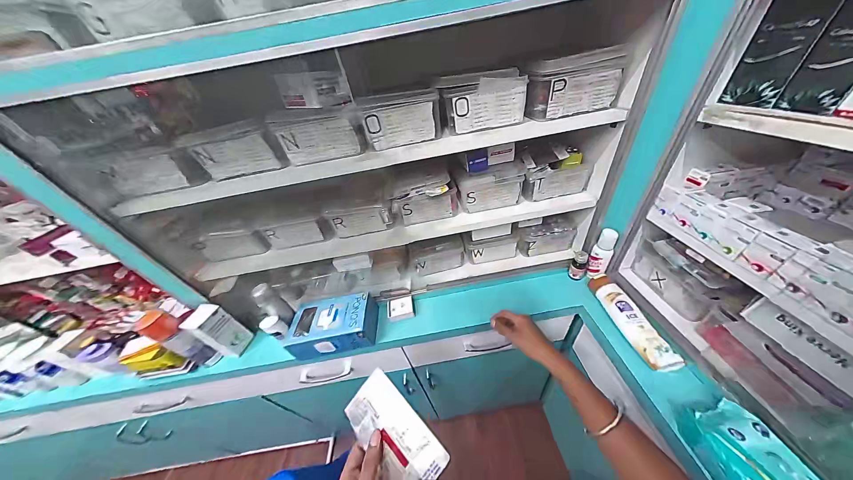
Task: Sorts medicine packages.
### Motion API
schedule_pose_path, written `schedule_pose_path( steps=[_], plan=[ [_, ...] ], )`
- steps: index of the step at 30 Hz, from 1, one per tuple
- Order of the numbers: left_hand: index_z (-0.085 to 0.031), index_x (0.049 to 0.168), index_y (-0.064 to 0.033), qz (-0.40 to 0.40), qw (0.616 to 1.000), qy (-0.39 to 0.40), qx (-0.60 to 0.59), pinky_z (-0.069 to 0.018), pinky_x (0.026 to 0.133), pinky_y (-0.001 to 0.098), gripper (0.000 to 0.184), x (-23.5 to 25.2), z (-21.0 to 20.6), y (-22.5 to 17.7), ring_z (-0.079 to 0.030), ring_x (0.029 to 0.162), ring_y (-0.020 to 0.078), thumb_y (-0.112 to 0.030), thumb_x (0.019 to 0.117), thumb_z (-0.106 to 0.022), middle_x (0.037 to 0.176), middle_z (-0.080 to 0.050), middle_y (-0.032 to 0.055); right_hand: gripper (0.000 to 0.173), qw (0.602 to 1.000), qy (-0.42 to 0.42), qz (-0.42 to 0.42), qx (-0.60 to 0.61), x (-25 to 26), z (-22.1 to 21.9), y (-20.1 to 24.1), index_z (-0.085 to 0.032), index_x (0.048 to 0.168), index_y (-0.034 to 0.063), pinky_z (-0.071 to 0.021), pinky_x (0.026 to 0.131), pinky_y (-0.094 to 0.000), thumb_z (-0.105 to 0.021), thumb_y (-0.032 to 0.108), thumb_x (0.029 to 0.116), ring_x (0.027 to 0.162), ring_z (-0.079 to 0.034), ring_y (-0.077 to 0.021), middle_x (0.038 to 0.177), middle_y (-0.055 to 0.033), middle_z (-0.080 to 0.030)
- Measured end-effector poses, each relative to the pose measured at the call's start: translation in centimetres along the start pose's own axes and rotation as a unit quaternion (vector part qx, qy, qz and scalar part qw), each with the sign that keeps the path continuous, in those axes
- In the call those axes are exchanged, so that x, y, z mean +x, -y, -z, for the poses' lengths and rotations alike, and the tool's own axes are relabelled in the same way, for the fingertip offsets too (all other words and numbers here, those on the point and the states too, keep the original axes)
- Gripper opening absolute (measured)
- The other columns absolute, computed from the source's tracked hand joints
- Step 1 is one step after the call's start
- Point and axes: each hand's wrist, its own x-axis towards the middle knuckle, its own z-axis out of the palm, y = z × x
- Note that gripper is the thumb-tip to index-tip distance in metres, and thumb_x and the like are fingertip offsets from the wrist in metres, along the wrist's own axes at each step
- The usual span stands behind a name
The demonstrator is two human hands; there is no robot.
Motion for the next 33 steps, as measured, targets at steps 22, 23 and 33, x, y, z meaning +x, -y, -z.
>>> schedule_pose_path(
  steps=[22, 23, 33],
  plan=[
    [-0.060, 0.121, -0.0004, 0.132, 0.979, 0.158, -0.009, -0.0516, 0.048, 0.0205, 0.024, 19.7, -6.7, 1.9, -0.064, 0.055, 0.0072, -0.016, 0.1057, -0.049, 0.081, -0.073, 0.0092, 0.043, 0.847, -0.358, 0.304, -0.248, 21.3, 11.8, 19.7, -0.070, 0.117, -0.0024, -0.0473, 0.098, -0.0575, -0.065, 0.036, 0.0985, 0.113, -0.063, -0.0421, 0.116, -0.0259, -0.067],
    [-0.061, 0.121, 0.0000, 0.138, 0.976, 0.169, -0.003, -0.0563, 0.055, 0.0242, 0.025, 20.3, -6.7, 1.9, -0.068, 0.062, 0.0104, -0.017, 0.1057, -0.050, 0.085, -0.074, 0.0104, 0.035, 0.842, -0.362, 0.323, -0.237, 20.6, 11.3, 19.6, -0.072, 0.114, -0.0027, -0.0534, 0.094, -0.0512, -0.064, 0.029, 0.0999, 0.106, -0.068, -0.0366, 0.111, -0.0233, -0.070],
    [-0.064, 0.096, -0.0053, 0.100, 0.942, 0.299, 0.112, -0.0566, 0.063, 0.0263, 0.017, 23.8, -8.8, 3.6, -0.065, 0.063, 0.0069, -0.018, 0.1032, -0.055, 0.069, -0.064, -0.0024, 0.096, 0.981, 0.191, -0.011, -0.036, 16.0, -6.6, 14.1, -0.015, 0.160, -0.0049, -0.0346, 0.120, -0.0472, -0.066, 0.047, 0.0975, 0.144, -0.045, -0.0350, 0.157, -0.0285, -0.039]
  ],
)
